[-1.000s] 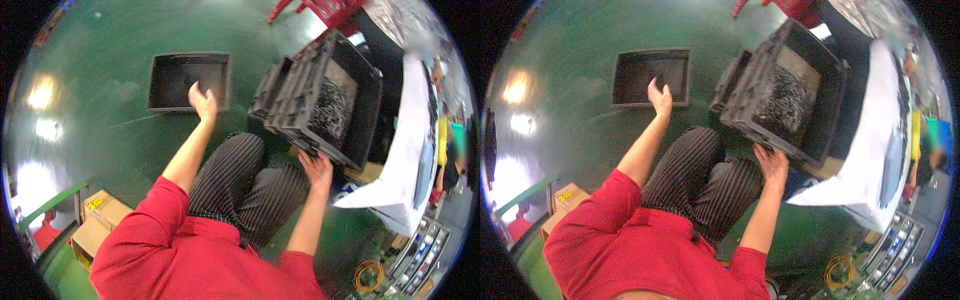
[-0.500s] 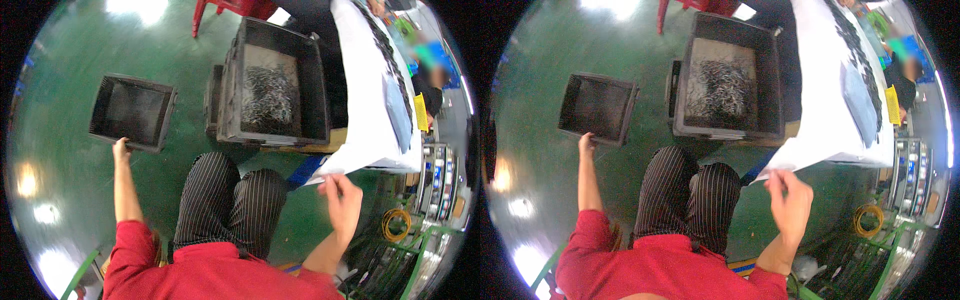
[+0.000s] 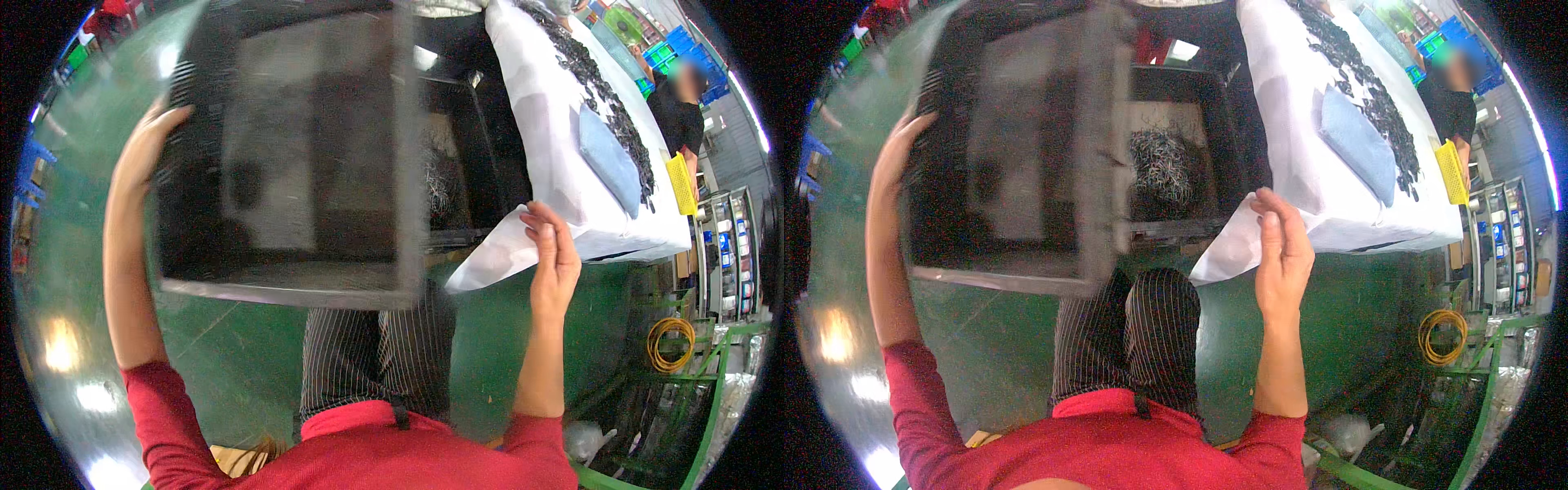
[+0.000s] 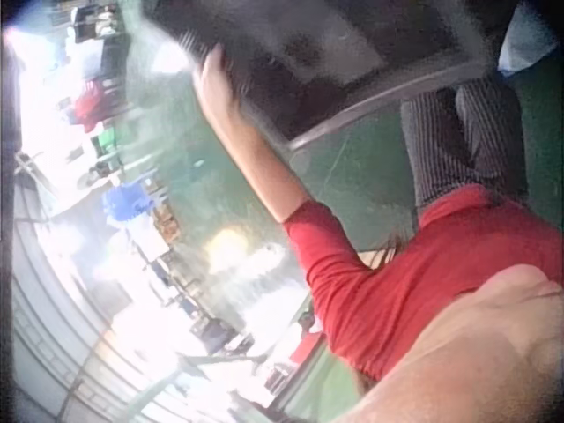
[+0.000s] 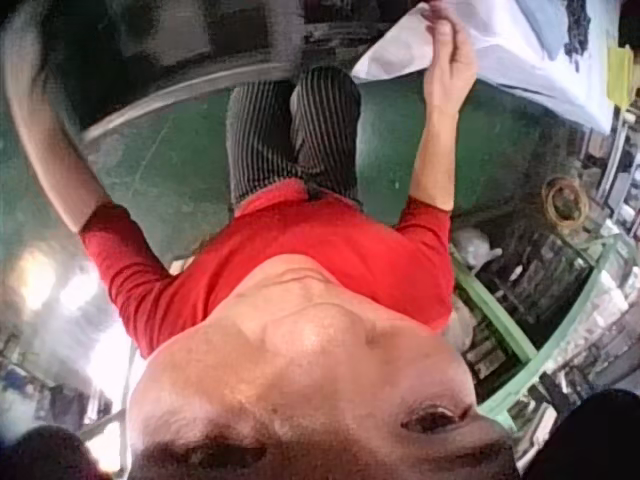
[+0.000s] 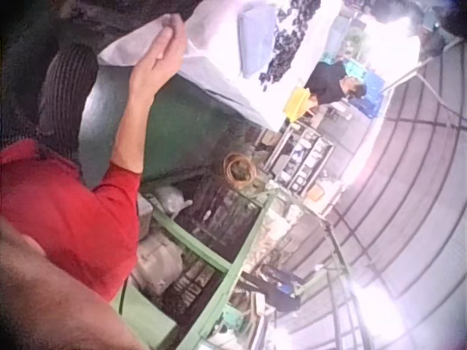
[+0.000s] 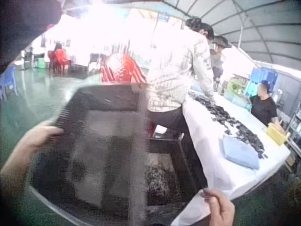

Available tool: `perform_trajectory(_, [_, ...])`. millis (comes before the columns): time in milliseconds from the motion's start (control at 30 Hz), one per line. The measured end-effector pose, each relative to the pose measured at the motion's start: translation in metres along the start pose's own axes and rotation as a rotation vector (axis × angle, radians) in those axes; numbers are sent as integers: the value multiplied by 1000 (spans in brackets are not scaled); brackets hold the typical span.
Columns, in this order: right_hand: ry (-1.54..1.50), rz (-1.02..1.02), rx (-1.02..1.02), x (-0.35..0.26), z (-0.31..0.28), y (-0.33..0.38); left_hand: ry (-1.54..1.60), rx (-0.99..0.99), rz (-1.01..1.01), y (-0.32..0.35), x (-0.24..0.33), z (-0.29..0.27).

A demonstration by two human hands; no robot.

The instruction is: The person sorts small black plastic components and metal wire scraps on a white table, placing the plastic pieces into a yellow basket and the wire scraps into a black bin. The person also moves the black bin to the floor and returns to sorting.

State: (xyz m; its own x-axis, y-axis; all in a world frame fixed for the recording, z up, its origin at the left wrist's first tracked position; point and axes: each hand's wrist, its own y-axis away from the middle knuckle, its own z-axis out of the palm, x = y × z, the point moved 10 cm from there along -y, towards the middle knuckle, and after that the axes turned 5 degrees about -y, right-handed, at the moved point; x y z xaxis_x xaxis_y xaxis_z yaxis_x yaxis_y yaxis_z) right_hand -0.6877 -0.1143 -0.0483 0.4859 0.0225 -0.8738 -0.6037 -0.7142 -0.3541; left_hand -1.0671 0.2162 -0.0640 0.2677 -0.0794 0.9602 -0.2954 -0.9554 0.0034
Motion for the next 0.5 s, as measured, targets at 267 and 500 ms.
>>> perform_trajectory(267, [201,-288,129,-50,-1,10,-194,-343,88,-41,21,189])
perform_trajectory(500, [715,-553,-119,-49,74,8,-319,-223,-181,-41,-4,228])
